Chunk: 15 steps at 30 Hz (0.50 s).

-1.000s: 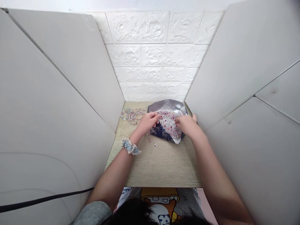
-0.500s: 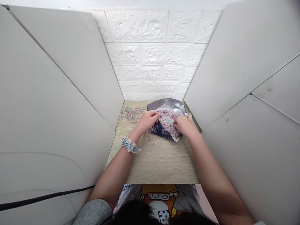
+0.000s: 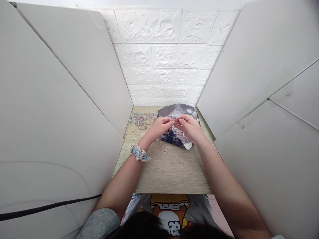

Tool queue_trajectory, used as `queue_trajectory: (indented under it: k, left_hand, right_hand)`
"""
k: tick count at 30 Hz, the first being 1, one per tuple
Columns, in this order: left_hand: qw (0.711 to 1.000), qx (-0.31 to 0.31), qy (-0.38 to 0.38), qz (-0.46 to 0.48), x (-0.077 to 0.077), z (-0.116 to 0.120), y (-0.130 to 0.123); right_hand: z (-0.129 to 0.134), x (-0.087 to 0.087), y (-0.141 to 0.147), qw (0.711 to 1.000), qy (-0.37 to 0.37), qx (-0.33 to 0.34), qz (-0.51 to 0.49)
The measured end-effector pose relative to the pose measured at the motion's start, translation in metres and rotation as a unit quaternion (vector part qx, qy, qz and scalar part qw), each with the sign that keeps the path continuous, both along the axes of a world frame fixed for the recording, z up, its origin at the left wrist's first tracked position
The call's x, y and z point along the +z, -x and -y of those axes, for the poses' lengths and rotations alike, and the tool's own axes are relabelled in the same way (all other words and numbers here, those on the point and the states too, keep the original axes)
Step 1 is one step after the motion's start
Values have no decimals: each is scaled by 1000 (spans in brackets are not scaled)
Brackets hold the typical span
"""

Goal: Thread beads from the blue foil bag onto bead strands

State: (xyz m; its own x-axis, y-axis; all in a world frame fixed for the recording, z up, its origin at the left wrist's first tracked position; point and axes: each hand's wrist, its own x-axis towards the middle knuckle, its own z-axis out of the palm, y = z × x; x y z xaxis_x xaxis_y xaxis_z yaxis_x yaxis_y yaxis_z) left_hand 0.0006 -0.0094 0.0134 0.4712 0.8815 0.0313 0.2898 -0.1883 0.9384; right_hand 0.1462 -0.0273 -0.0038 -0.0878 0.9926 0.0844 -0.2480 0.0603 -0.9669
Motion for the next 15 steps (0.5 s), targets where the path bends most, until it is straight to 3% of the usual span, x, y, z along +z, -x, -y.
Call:
queue_trajectory:
  k: [4,15]
  left_hand:
    - [1000,8,-16,3,1,1,0]
    - [999,15,-34,-6,2,2,0]
  right_hand:
    - [2,1,1,999,25,13,-46]
    - [2,-2,3,998,27,11,-53]
